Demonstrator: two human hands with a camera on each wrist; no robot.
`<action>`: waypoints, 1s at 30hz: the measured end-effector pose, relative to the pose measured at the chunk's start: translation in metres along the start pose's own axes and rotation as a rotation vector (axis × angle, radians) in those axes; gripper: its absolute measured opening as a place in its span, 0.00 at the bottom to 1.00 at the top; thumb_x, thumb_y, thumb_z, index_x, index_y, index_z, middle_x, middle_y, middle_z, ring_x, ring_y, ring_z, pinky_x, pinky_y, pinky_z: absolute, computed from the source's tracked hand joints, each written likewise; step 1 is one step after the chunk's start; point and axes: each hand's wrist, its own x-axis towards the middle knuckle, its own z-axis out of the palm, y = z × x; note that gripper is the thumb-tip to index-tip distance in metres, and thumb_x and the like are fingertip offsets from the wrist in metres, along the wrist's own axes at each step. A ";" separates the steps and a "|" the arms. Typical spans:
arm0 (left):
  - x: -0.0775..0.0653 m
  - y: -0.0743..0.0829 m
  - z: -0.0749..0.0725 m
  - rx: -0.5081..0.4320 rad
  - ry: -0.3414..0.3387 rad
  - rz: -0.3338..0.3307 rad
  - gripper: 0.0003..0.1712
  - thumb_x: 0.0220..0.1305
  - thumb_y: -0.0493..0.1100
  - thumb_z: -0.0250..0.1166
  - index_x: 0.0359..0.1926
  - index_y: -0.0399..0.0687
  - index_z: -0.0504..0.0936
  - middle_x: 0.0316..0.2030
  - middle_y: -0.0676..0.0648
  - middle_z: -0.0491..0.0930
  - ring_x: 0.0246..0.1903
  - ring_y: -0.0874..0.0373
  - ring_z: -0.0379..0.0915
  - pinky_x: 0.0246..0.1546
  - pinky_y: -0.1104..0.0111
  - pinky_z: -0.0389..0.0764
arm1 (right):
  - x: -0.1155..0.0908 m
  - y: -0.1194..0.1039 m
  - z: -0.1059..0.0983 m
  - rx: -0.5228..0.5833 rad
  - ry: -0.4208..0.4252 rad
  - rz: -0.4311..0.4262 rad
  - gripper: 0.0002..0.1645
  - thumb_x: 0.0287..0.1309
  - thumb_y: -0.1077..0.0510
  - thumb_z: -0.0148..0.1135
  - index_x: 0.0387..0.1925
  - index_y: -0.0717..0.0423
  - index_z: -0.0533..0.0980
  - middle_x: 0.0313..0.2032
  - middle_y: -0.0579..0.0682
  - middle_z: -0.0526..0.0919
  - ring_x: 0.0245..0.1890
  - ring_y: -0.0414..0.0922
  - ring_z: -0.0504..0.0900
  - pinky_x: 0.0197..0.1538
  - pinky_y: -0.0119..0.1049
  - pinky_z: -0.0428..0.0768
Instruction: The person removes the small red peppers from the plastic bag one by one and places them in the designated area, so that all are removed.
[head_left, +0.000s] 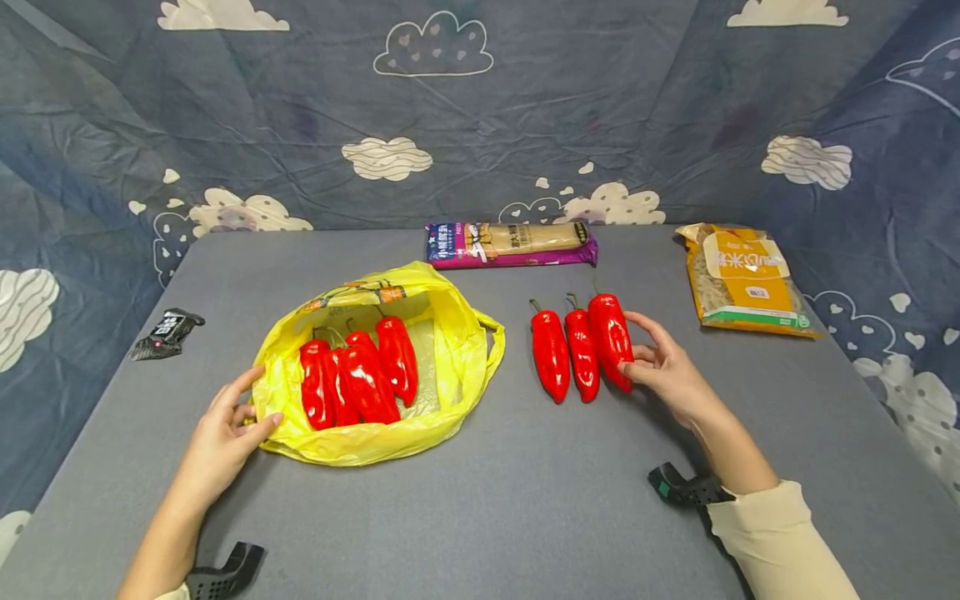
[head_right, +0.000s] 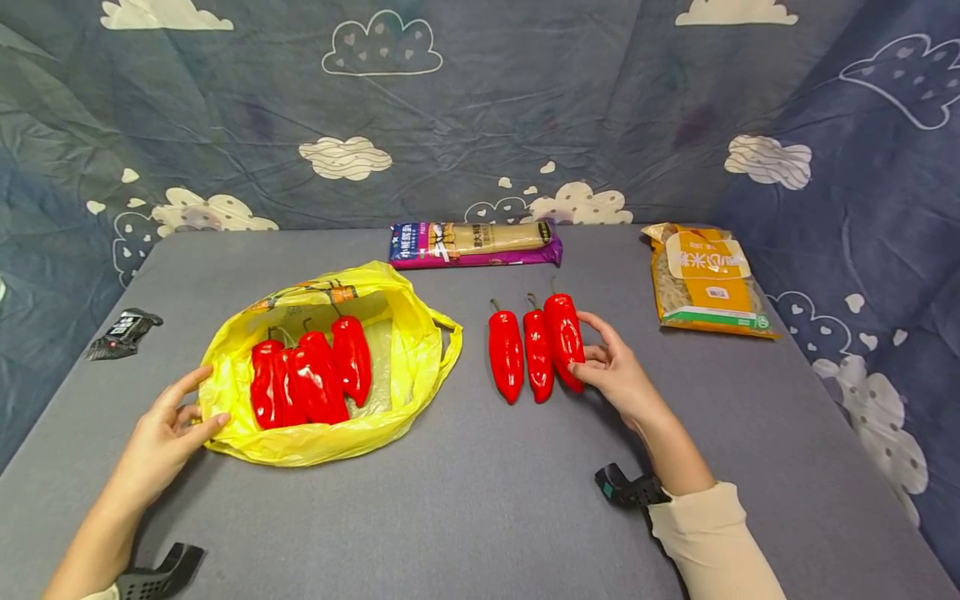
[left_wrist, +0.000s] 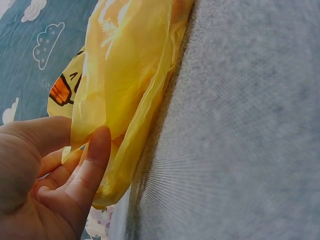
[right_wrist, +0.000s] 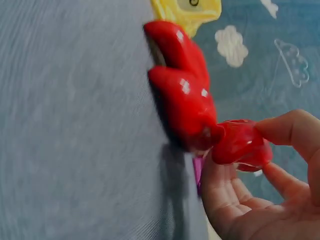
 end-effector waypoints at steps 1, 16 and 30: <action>0.000 0.000 0.000 -0.002 -0.001 0.000 0.37 0.53 0.26 0.61 0.63 0.35 0.57 0.42 0.45 0.61 0.27 0.72 0.70 0.20 0.78 0.72 | 0.000 0.002 -0.001 -0.011 0.001 0.007 0.40 0.55 0.73 0.51 0.67 0.55 0.48 0.34 0.51 0.76 0.32 0.40 0.76 0.34 0.30 0.76; 0.001 0.000 0.001 -0.001 0.001 0.008 0.37 0.52 0.25 0.61 0.63 0.34 0.58 0.41 0.45 0.61 0.25 0.72 0.70 0.20 0.78 0.72 | 0.001 0.011 -0.008 -0.251 -0.071 0.096 0.38 0.55 0.66 0.55 0.66 0.58 0.53 0.42 0.64 0.71 0.37 0.42 0.73 0.35 0.32 0.74; 0.001 0.000 0.000 0.002 -0.001 0.015 0.37 0.52 0.25 0.61 0.63 0.34 0.58 0.41 0.44 0.62 0.26 0.72 0.70 0.19 0.78 0.71 | 0.003 -0.017 0.010 -0.377 0.049 -0.032 0.39 0.55 0.59 0.61 0.65 0.57 0.54 0.55 0.63 0.64 0.51 0.56 0.66 0.48 0.48 0.69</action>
